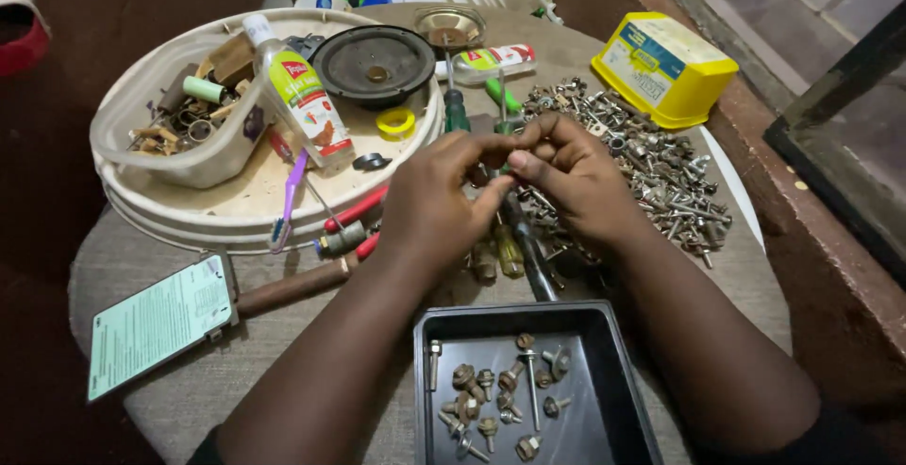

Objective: The person sorts through a large pile of small metal hardware, including lock cylinders and keys, on a cluttered table. They pick up individual items, examine them, and place selected pieces into a black tray. The person also uses a screwdriver to manipulate some of the lock components.

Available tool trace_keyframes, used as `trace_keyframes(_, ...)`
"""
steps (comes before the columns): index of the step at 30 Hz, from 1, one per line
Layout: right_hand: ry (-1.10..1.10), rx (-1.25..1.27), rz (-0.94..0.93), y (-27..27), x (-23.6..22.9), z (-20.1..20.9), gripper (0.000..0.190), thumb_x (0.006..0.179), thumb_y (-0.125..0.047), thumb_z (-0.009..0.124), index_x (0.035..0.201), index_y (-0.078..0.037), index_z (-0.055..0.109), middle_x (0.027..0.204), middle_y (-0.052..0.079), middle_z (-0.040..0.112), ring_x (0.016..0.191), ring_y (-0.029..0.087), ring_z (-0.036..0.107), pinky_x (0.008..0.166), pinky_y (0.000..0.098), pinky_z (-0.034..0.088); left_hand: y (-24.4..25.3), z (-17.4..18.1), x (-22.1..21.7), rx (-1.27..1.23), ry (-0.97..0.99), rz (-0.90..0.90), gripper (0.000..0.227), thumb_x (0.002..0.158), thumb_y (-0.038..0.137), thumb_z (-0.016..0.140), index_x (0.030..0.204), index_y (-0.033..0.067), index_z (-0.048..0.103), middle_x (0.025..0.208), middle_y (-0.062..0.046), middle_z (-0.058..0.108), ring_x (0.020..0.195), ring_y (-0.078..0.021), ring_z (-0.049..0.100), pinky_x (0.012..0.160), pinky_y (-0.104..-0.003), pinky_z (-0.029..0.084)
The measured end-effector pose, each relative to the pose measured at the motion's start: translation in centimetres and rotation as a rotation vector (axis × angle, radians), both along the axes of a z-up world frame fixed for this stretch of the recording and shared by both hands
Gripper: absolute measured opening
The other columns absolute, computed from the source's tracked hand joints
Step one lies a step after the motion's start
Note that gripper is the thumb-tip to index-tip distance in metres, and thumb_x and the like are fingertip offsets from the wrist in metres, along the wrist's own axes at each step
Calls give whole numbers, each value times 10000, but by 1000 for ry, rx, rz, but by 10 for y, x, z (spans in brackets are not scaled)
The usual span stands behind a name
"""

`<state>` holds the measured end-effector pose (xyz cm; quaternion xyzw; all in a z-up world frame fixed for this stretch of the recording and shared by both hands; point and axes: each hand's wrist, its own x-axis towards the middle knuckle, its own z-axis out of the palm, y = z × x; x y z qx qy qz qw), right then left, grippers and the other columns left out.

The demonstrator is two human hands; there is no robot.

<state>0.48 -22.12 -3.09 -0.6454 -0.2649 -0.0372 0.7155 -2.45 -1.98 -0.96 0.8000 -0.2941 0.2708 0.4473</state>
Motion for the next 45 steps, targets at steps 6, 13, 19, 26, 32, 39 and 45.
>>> trace_keyframes(6,21,-13,-66,6,-20,27,177,868,18,779,969,15,634,1167,179,719,1041,200,712,838,329,623,0,0,3,-3,12,-30,208,846,192,777,1051,223,764,855,-13,734,791,-245,744,720,-382,579)
trace_keyframes(13,112,47,-80,-13,5,-8,184,964,-84,726,1021,86,689,949,211,721,885,206,717,762,359,659,0,2,-4,-57,18,-78,147,862,241,797,970,150,754,788,-71,727,754,-282,747,682,-404,579)
trace_keyframes(19,61,-31,-121,-12,-1,1,220,928,-99,774,1047,79,725,833,173,693,801,178,687,700,283,598,-2,-9,6,-78,-36,-29,179,857,302,803,996,200,755,868,-36,751,792,-253,751,687,-387,584)
trace_keyframes(26,34,-141,-136,-22,8,-8,193,943,-145,768,932,46,742,756,138,667,745,152,637,679,301,565,-2,-5,0,-99,-80,-38,175,870,291,817,993,179,760,874,-48,762,779,-258,754,684,-377,586)
trace_keyframes(32,13,-279,-89,-37,14,-12,218,993,-162,707,868,12,749,697,101,654,698,156,589,637,306,526,-6,-2,1,-129,-57,-129,141,887,231,812,1023,217,777,854,-26,763,793,-248,754,738,-362,586)
trace_keyframes(39,-121,-448,-521,-71,33,-1,125,982,-182,786,990,-58,774,768,85,707,759,123,619,653,239,519,1,-10,9,-107,74,-90,126,838,187,837,953,173,788,794,-55,764,779,-284,764,726,-391,579)
trace_keyframes(45,-20,-572,-775,-98,51,-19,117,905,-256,805,979,-165,795,981,66,774,996,219,738,865,340,543,3,-6,8,35,245,-7,138,829,236,829,953,205,778,777,-33,778,829,-277,773,734,-397,567)
